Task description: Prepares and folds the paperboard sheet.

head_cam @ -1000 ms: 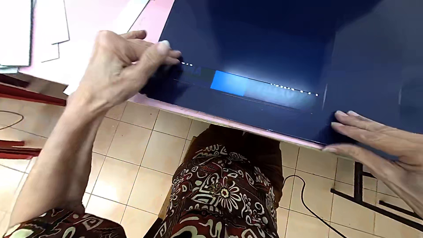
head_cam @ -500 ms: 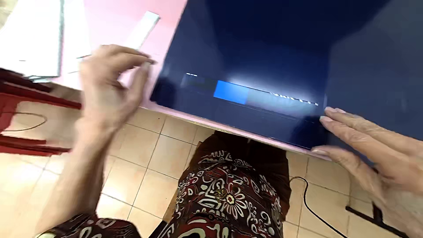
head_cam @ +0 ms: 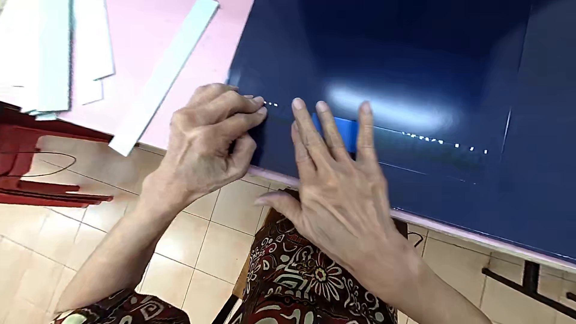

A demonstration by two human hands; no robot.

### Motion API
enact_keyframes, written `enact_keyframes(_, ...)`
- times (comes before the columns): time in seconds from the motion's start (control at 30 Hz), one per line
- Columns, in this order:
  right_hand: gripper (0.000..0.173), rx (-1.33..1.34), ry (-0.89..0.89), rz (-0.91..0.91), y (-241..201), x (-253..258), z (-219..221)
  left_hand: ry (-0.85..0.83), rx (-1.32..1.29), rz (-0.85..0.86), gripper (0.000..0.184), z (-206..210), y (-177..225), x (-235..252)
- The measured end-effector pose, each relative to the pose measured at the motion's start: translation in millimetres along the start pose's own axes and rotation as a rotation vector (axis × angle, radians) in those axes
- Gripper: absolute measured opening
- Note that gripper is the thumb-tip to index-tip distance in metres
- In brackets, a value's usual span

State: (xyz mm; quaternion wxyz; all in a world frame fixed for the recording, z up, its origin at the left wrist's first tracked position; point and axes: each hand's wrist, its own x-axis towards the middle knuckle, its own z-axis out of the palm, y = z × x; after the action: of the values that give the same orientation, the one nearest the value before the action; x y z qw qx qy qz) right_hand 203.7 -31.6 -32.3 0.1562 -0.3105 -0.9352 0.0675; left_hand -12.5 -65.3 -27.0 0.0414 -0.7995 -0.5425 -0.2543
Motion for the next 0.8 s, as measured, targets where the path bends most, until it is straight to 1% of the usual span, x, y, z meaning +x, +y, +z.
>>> enact_keyframes(0.13,0.092,-0.019,0.061,0.065,30,-39,-18,0.003,0.027,0.01,0.027,3,-5,3)
enact_keyframes(0.23,0.088,-0.06,0.075,0.118,51,-64,-32,-0.009,0.03,0.009,0.026,3,-9,4)
enact_keyframes(0.47,0.087,-0.129,-0.014,0.258,88,-107,-68,-0.008,0.032,-0.021,0.029,5,-16,2)
enact_keyframes(0.53,0.076,-0.091,-0.033,0.228,104,-115,-83,-0.014,0.029,-0.029,0.03,5,-17,2)
enact_keyframes(0.63,0.05,-0.028,0.016,0.121,120,-124,-97,-0.035,0.0,-0.051,0.034,2,-19,4)
enact_keyframes(0.7,0.041,-0.026,0.014,0.057,123,-124,-102,-0.058,-0.053,-0.09,0.036,-1,-27,2)
enact_keyframes(0.8,0.033,-0.028,0.018,-0.01,126,-120,-106,-0.047,-0.134,-0.208,0.039,-13,-48,-11)
